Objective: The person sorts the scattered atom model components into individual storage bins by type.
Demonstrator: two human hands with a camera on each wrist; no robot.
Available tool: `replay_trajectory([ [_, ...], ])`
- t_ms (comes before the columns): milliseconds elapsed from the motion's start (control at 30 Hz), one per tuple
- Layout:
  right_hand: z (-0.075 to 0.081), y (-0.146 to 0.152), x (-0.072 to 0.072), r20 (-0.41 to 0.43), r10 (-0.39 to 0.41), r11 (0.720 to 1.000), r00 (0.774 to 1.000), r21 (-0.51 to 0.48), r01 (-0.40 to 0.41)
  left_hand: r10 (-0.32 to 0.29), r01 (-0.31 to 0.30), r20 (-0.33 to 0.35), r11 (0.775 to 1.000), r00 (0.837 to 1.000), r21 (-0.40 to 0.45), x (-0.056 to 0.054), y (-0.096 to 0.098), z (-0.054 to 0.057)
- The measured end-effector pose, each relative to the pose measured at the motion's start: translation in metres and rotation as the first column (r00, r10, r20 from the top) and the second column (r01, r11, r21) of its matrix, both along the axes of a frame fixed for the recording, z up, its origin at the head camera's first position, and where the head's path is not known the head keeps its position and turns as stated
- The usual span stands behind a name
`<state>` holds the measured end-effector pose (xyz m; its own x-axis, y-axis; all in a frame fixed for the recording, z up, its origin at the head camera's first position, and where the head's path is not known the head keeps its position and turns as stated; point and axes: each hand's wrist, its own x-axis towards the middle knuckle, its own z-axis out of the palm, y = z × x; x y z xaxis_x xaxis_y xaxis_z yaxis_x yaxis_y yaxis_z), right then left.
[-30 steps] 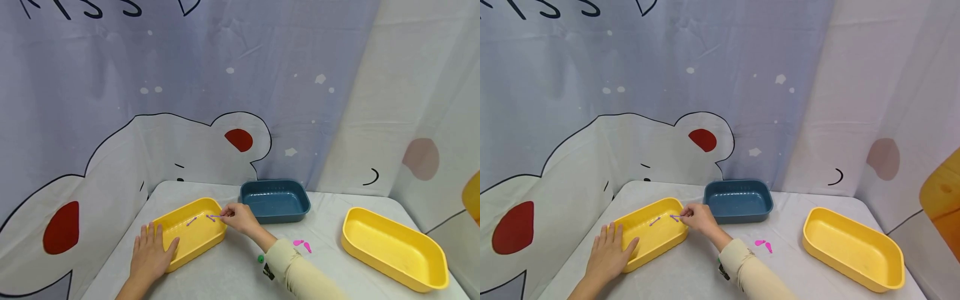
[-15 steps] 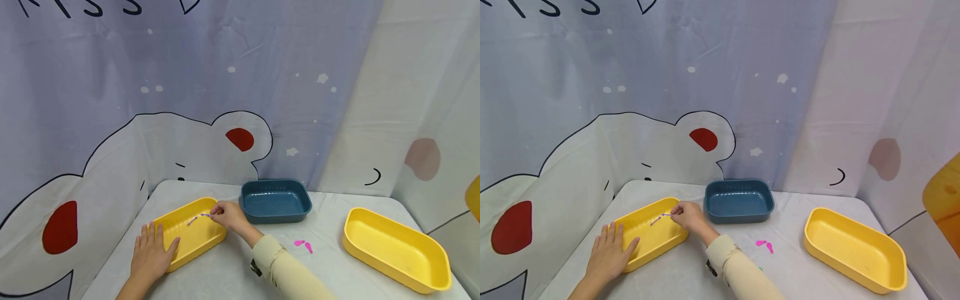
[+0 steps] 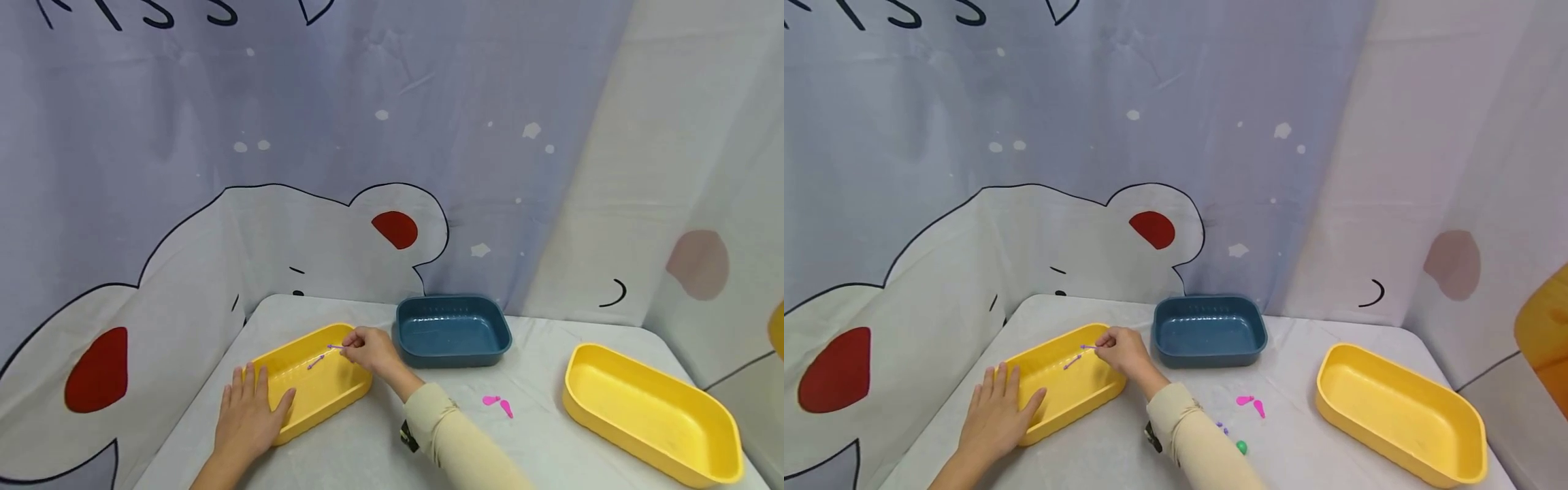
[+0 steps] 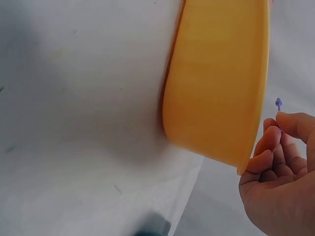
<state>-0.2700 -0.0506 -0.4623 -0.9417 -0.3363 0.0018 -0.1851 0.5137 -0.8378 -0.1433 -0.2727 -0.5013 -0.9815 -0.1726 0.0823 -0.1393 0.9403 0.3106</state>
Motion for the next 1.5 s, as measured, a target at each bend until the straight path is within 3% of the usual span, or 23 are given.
replay_trajectory([
  [500, -0.001, -0.008, -0.003, 0.005, -0.017, 0.999, 1.0, -0.041, 0.017, 0.013, -0.013, 0.01, 1.0, 1.0, -0.007, 0.0, 0.001, 0.0],
  [767, 0.005, 0.001, -0.004, -0.036, -0.034, 0.999, 0.999, -0.001, 0.034, 0.004, -0.004, -0.005, 1.0, 1.0, -0.014, 0.001, 0.001, -0.002],
  [1167, 0.018, 0.04, -0.003, -0.054, 0.032, 0.999, 0.998, 0.004, -0.032, 0.002, -0.002, 0.01, 1.0, 1.0, -0.016, -0.001, 0.0, 0.0],
  [1500, 0.017, 0.078, 0.003, -0.079, 0.09, 0.995, 0.993, 0.059, -0.086, -0.01, 0.01, -0.005, 1.0, 1.0, -0.008, 0.0, 0.0, 0.001],
])
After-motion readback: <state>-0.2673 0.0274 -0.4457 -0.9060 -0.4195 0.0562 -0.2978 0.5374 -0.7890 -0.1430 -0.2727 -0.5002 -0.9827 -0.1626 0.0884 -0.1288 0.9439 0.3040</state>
